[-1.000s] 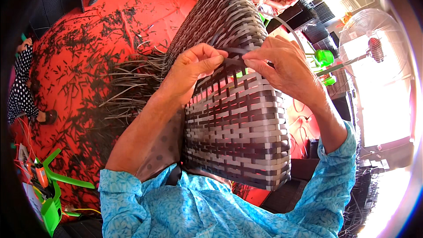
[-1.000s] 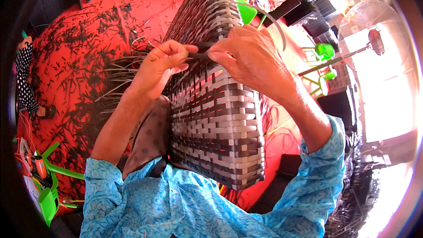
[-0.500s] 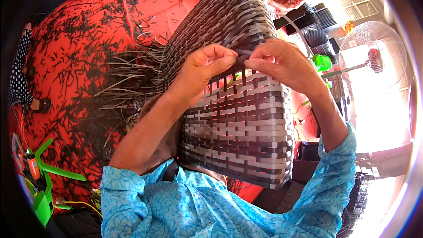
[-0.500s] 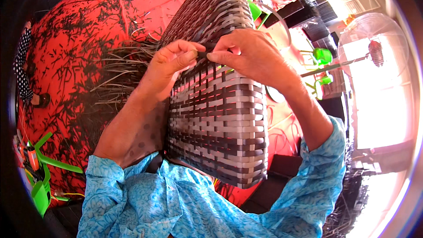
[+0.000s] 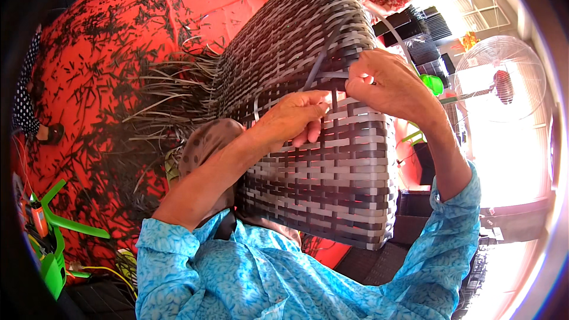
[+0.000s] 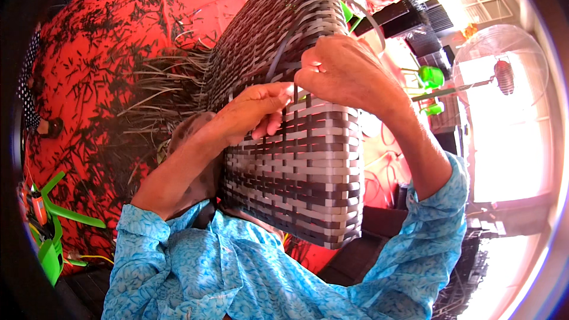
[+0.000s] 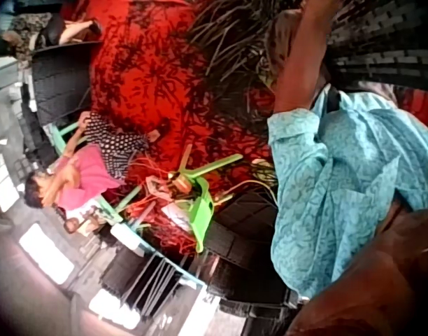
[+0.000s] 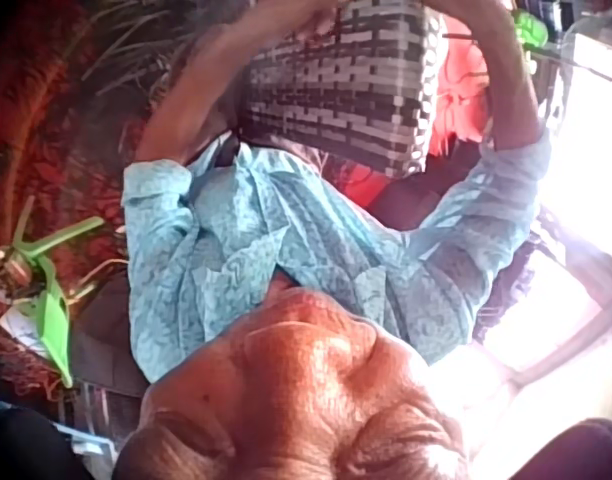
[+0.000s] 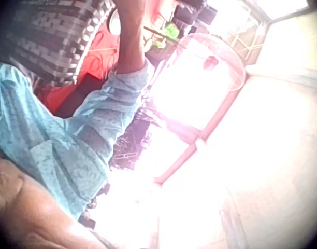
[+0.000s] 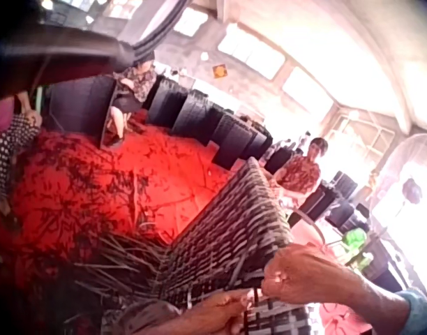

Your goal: The person weaves plastic strips into a wicker chair frame by hand, trims the strips using shears, and tucks the strip ends into the weave.

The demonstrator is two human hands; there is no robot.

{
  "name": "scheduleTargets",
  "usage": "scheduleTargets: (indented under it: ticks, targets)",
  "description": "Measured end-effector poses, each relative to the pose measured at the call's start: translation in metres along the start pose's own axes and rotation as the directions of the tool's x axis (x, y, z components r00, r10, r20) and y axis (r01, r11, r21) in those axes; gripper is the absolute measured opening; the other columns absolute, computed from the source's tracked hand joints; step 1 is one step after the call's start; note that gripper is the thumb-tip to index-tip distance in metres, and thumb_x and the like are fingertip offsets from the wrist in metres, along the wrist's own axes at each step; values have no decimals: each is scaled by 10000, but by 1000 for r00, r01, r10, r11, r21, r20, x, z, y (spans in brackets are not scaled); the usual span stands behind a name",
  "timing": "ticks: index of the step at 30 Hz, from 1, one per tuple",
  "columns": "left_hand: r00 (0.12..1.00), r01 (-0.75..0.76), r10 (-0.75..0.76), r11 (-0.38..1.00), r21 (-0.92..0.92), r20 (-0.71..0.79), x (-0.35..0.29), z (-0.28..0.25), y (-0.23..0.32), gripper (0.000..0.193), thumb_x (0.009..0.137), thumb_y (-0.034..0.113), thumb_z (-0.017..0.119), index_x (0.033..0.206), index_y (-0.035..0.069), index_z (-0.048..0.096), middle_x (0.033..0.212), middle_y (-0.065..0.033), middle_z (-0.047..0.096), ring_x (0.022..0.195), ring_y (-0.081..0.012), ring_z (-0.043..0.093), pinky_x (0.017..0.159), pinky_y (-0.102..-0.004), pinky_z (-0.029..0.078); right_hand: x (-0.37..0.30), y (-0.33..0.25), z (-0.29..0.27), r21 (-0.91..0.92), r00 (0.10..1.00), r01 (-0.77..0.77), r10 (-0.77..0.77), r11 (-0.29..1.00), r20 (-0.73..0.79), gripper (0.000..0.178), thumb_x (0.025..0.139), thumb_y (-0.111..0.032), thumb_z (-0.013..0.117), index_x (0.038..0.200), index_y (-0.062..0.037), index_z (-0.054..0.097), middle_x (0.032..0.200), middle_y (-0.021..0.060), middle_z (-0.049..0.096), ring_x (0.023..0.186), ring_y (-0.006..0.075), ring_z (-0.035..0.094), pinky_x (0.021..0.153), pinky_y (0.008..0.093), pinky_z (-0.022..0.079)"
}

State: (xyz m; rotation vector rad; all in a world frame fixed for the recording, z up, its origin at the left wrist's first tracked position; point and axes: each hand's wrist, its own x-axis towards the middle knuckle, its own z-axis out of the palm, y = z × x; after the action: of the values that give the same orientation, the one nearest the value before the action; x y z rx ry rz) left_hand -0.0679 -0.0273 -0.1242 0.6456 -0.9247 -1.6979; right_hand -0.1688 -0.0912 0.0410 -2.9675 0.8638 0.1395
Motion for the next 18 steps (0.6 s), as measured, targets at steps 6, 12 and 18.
scheduleTargets:
  ticks: [6,12,18]
  targets:
    - [999,-20,30,962,-271,31,1,0,-6,188,899,237,452,949,72,529,496,-16,495,321,-67,366,312,-189,269,1,1,5,-273,990,134,-143,953,-11,212,648,-229,546,650,-17,539,688,112,520,703,273,508,638,376,385]
    - [997,32,10,861,-508,80,6,6,-12,278,905,228,435,1153,110,481,518,-2,520,340,-65,380,336,-218,303,22,-9,0,-468,957,179,-41,866,289,205,639,-222,538,560,-35,508,550,122,496,603,298,503,618,377,355]
    - [1000,1,9,778,-628,13,10,7,-14,181,855,165,517,987,41,529,533,-28,533,346,-92,423,345,-247,342,22,-7,1,-419,954,216,-98,882,284,203,655,-207,538,555,-31,516,534,137,497,584,307,509,603,384,348]
